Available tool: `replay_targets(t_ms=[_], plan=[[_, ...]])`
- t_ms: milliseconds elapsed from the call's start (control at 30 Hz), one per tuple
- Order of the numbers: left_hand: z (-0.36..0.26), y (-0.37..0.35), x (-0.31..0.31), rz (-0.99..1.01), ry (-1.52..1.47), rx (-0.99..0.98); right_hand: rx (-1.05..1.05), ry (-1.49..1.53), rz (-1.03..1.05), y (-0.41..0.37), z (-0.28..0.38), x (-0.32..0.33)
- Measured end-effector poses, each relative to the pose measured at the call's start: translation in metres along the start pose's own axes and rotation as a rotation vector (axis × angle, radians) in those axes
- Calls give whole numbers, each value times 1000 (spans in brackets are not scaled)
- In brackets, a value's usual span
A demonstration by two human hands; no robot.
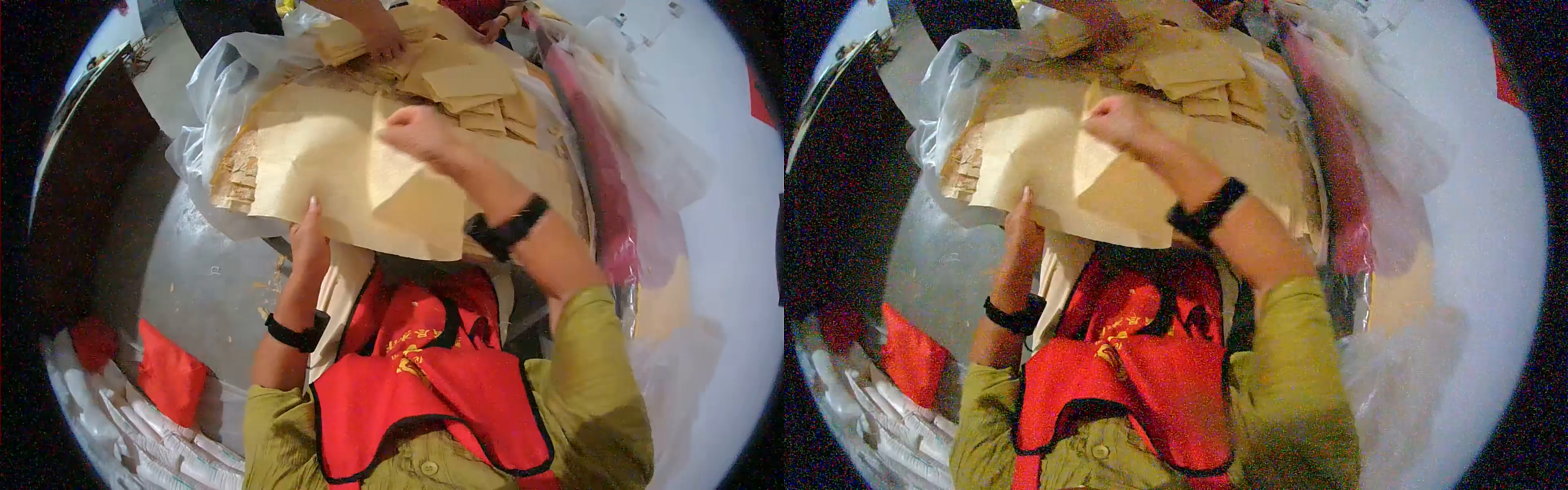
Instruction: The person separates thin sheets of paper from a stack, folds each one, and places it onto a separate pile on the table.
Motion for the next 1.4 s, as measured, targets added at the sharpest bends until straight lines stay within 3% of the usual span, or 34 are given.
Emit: replay_targets(t_ms=[100, 167, 200, 300, 400, 533, 633, 667, 767, 867, 967, 1033, 1067, 1133, 1233, 1333, 1400], plan=[[-3, 0, 4, 119, 209, 62, -13, 40, 81, 13, -7, -58], [-7, -2, 0, 43, 28, 30, -19, -62, 119, 11, -11, -65], [-8, -4, -4, 6, -61, 15, -23, -112, 137, 9, -14, -67], [-12, -10, -16, 26, -176, -67, -117, 207, 209, -22, -24, -41], [-1, -4, -6, 121, -20, -133, 30, 166, 266, -30, -41, -30], [3, 5, 0, 144, -8, -131, 457, -336, 118, -37, -35, -67], [-11, 0, -8, 129, 224, -321, 544, -559, 296, -58, -10, -75], [-6, 4, -5, 114, 270, -375, 494, -510, 267, -54, -20, -77], [-2, 9, -3, 80, 233, -363, 404, -532, 338, -59, -38, -75], [3, 7, -4, 26, 156, -289, 505, -481, 83, -76, -50, -49], [3, 2, -9, -23, 131, -310, 284, -388, -153, -92, -64, 11], [5, 2, -14, -18, 85, -356, 380, -540, -288, -103, -82, 26], [7, 6, -16, -41, 201, -373, 427, -617, -359, -106, -88, 29], [9, 11, -22, -89, 431, -408, 404, -750, -206, -106, -99, 16], [-14, -6, -46, 38, 695, -840, 389, -782, -143, -111, -103, 4], [-14, -15, -69, 435, 1252, -905, 383, -745, -155, -112, -101, 4], [-15, -33, -92, 670, 1353, -1093, 426, -748, -183, -114, -102, 6]])
Point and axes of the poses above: each hand's wrist, its own y-axis towards the middle knuckle, its own x-axis out of the back of the hand, z = x × y, the point moved 5 cm from there along y, towards the middle knuckle, and after that the axes turned 7 degrees about -x, right-handed, at the moved point
